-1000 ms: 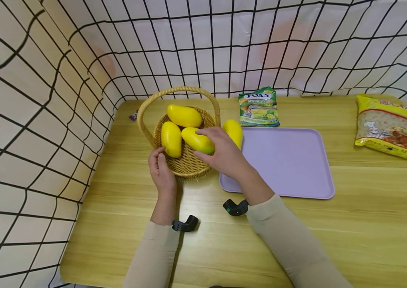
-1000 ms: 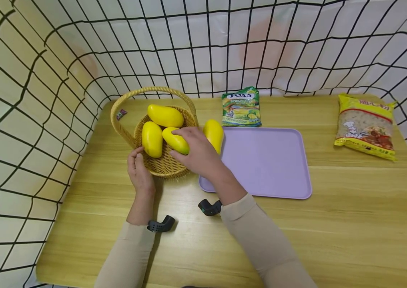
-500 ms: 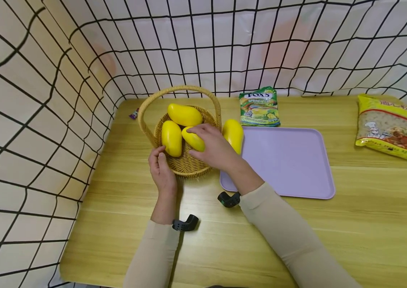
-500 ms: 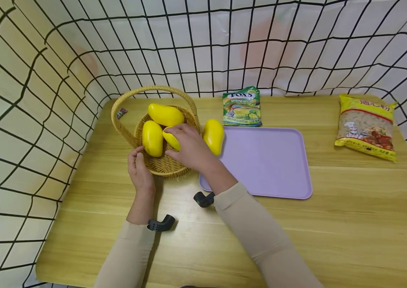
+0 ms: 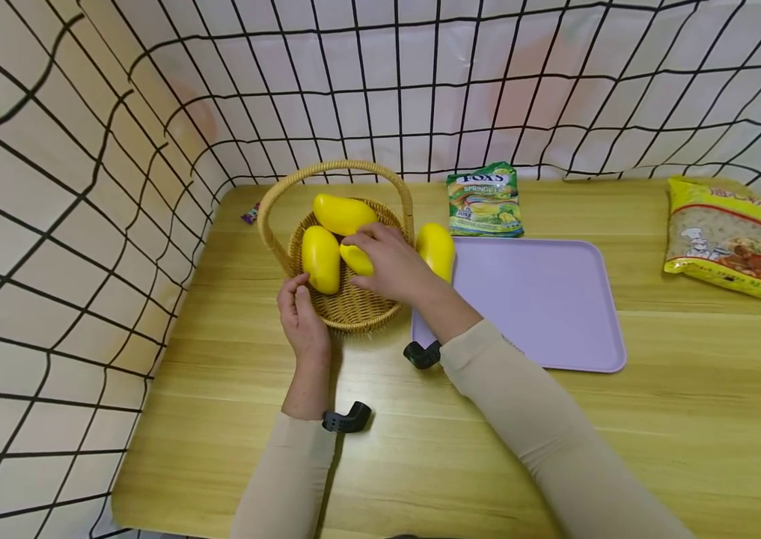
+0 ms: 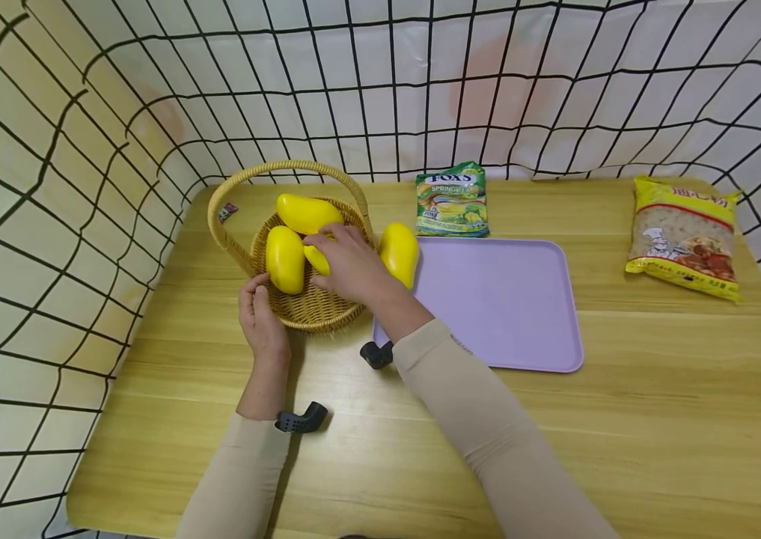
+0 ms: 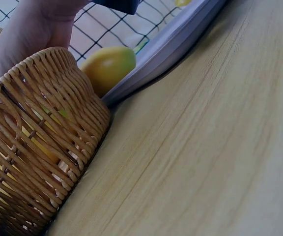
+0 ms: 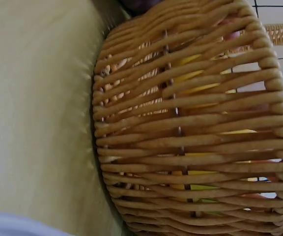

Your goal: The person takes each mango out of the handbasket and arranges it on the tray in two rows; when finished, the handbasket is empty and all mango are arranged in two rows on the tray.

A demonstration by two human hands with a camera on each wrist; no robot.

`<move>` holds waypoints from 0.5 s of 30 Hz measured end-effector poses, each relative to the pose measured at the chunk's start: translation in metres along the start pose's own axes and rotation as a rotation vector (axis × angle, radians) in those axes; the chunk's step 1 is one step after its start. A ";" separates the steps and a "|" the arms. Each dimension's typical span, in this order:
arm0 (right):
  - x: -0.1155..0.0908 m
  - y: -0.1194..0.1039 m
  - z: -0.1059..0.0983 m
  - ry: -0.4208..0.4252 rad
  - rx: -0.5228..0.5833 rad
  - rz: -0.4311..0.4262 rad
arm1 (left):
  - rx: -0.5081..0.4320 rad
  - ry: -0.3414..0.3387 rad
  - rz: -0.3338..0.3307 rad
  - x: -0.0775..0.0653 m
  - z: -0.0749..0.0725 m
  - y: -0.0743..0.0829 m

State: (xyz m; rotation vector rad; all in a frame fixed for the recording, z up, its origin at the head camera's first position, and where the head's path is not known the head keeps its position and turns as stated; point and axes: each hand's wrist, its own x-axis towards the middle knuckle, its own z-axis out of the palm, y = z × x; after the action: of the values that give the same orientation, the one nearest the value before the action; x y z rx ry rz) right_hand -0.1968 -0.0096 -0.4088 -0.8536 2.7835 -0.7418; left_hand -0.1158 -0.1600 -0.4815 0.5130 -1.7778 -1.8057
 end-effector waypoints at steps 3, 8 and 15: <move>0.002 0.001 0.002 -0.010 -0.019 0.007 | -0.002 -0.002 0.002 0.000 0.000 -0.001; 0.004 0.002 0.005 -0.017 -0.033 0.010 | 0.016 0.010 -0.002 0.001 -0.001 0.001; 0.003 0.002 0.006 -0.021 -0.029 0.024 | 0.022 0.011 -0.001 0.001 -0.001 0.000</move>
State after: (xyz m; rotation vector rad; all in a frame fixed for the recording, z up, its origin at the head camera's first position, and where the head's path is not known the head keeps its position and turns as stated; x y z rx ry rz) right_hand -0.1989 -0.0122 -0.4152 -0.8268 2.7874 -0.6855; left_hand -0.1160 -0.1614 -0.4815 0.5319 -1.7920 -1.7825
